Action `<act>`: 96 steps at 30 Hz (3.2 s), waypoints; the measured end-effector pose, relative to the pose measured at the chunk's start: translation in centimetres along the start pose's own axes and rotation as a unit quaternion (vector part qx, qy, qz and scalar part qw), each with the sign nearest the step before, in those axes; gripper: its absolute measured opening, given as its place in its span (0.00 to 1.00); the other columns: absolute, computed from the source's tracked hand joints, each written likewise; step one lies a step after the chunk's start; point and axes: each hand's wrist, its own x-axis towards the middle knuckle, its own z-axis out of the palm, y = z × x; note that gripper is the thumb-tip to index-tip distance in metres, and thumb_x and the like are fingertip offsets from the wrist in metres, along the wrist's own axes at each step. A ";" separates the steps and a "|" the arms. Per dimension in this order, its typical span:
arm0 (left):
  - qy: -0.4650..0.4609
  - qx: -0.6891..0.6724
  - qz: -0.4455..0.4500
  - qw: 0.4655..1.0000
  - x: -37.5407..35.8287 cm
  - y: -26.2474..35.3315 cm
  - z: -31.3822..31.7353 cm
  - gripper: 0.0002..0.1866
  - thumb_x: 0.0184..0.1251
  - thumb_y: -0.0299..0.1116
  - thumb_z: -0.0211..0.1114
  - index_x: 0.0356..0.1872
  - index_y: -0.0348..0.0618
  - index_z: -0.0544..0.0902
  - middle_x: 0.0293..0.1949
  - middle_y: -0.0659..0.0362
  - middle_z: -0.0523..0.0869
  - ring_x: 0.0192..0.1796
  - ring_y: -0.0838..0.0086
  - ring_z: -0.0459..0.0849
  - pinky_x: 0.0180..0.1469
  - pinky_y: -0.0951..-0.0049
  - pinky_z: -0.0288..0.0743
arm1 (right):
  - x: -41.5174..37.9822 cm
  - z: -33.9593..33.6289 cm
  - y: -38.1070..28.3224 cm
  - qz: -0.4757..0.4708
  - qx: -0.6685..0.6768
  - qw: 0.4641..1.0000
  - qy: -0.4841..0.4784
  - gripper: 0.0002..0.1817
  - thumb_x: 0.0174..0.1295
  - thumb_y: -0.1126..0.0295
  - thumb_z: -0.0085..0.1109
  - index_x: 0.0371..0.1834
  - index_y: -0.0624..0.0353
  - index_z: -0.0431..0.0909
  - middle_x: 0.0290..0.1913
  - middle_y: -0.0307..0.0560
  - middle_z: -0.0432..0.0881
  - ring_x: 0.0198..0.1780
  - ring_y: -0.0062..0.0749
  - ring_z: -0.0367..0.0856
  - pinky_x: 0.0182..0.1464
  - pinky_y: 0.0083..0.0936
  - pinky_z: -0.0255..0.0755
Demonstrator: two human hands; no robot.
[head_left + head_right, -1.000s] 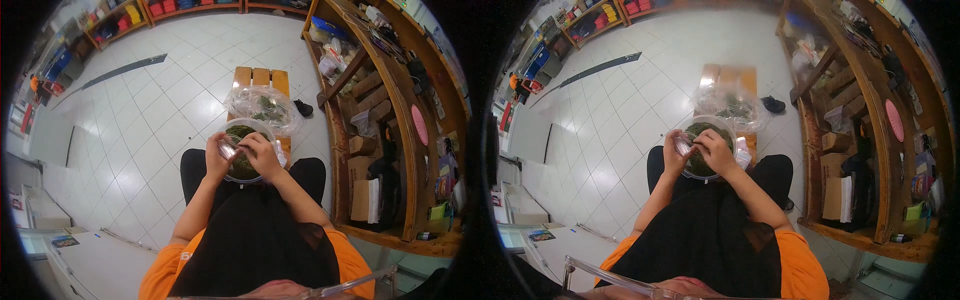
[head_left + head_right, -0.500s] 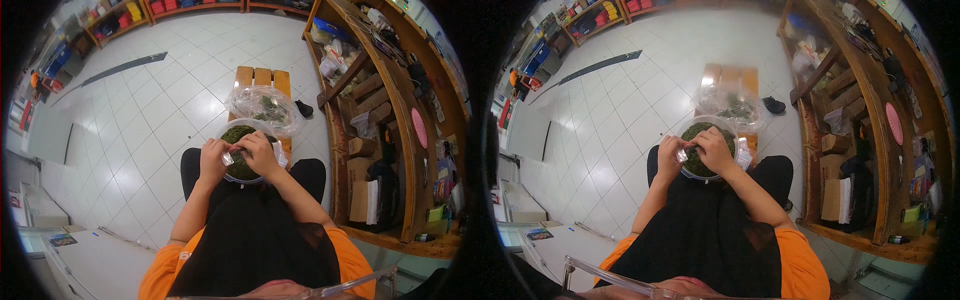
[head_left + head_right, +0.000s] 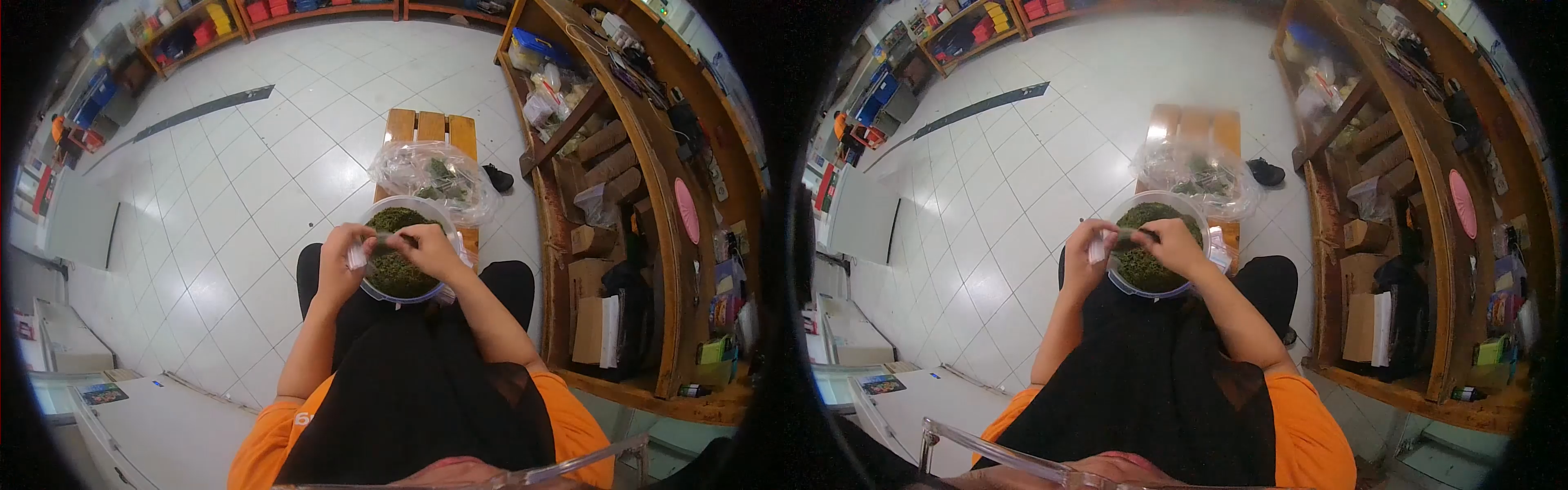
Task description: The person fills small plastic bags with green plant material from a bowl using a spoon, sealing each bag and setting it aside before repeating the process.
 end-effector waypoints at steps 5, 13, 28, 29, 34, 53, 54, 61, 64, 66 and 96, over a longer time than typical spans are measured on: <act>0.040 -0.215 -0.116 0.969 -0.6 0.8 1.2 0.25 0.68 0.29 0.64 0.64 0.40 0.69 0.57 0.54 0.80 0.44 0.73 0.81 0.48 0.74 0.74 | 1.1 -1.7 1.1 0.165 0.229 0.945 0.165 0.15 0.68 0.61 0.60 0.38 0.65 0.84 0.29 0.46 0.87 0.25 0.20 0.75 0.27 0.21 0.67; -0.174 -0.496 -0.309 0.793 -1.1 0.9 3.3 0.25 0.73 0.39 0.55 0.66 0.39 0.68 0.57 0.55 0.79 0.54 0.70 0.81 0.57 0.70 0.74 | -1.9 -1.5 -3.0 -0.028 -0.006 0.999 -0.046 0.14 0.54 0.74 0.68 0.45 0.59 0.83 0.37 0.47 0.81 0.44 0.39 0.82 0.45 0.29 0.77; 0.233 0.091 0.083 0.965 -1.2 3.3 2.3 0.13 0.58 0.27 0.70 0.44 0.41 0.79 0.44 0.50 0.78 0.44 0.58 0.78 0.46 0.63 0.71 | -2.9 -1.5 -2.1 0.090 0.104 0.990 0.033 0.05 0.55 0.80 0.70 0.32 0.63 0.82 0.33 0.35 0.84 0.34 0.14 0.80 0.40 0.17 0.75; 0.139 0.083 0.075 0.984 -1.1 3.7 2.1 0.11 0.58 0.29 0.70 0.41 0.41 0.81 0.41 0.51 0.80 0.43 0.57 0.78 0.45 0.63 0.72 | -3.0 -1.4 -2.1 0.090 0.103 0.990 0.033 0.05 0.55 0.80 0.70 0.32 0.63 0.82 0.33 0.35 0.84 0.34 0.14 0.80 0.40 0.17 0.75; 0.031 0.017 0.032 0.999 -1.3 3.7 2.5 0.06 0.59 0.31 0.70 0.33 0.41 0.83 0.32 0.56 0.81 0.38 0.58 0.78 0.40 0.63 0.72 | -3.1 -1.1 -1.9 0.031 0.097 0.995 0.019 0.08 0.55 0.73 0.70 0.34 0.65 0.82 0.29 0.45 0.84 0.30 0.23 0.78 0.35 0.24 0.72; -0.014 0.106 0.101 0.989 -1.3 2.4 1.4 0.24 0.47 0.26 0.72 0.49 0.44 0.80 0.45 0.54 0.81 0.46 0.56 0.80 0.46 0.61 0.75 | -3.0 0.3 -3.0 -0.158 -0.210 0.964 0.045 0.27 0.42 0.78 0.71 0.52 0.57 0.83 0.57 0.51 0.73 0.48 0.43 0.72 0.50 0.33 0.69; -0.015 0.104 0.100 0.989 -1.0 2.6 0.9 0.24 0.47 0.26 0.72 0.49 0.44 0.80 0.45 0.54 0.81 0.46 0.56 0.80 0.46 0.61 0.75 | -3.0 0.0 -3.3 -0.150 -0.209 0.965 0.045 0.25 0.43 0.78 0.71 0.50 0.58 0.83 0.58 0.51 0.72 0.49 0.43 0.71 0.51 0.32 0.69; -0.046 0.163 0.120 0.978 -0.4 0.8 -0.2 0.37 0.42 0.31 0.79 0.60 0.46 0.78 0.50 0.54 0.83 0.47 0.57 0.82 0.48 0.62 0.76 | -1.8 0.2 -2.8 -0.168 -0.040 0.983 0.070 0.08 0.56 0.77 0.62 0.40 0.62 0.80 0.49 0.54 0.70 0.50 0.45 0.72 0.54 0.37 0.69; 0.058 0.076 0.096 0.991 -0.4 0.8 -1.1 0.38 0.40 0.35 0.82 0.59 0.45 0.79 0.48 0.52 0.83 0.47 0.58 0.83 0.49 0.62 0.77 | -1.2 -1.3 -1.4 -0.147 -0.144 0.965 0.163 0.05 0.62 0.73 0.59 0.38 0.62 0.79 0.47 0.56 0.72 0.46 0.48 0.73 0.52 0.38 0.69; 0.091 0.016 0.050 0.994 -0.3 0.4 -1.8 0.37 0.43 0.33 0.82 0.60 0.41 0.78 0.48 0.51 0.83 0.51 0.61 0.82 0.54 0.65 0.76 | -1.1 -1.9 0.8 -0.034 -0.205 0.973 0.095 0.08 0.65 0.69 0.58 0.40 0.62 0.79 0.44 0.59 0.74 0.46 0.53 0.75 0.51 0.40 0.70; -0.027 0.030 -0.035 0.999 -0.1 -0.3 4.6 0.37 0.44 0.35 0.82 0.59 0.39 0.76 0.48 0.52 0.84 0.53 0.58 0.83 0.57 0.63 0.74 | -1.9 -4.8 -2.1 0.049 0.256 0.918 0.299 0.12 0.74 0.67 0.52 0.40 0.67 0.77 0.36 0.47 0.83 0.37 0.33 0.84 0.43 0.29 0.81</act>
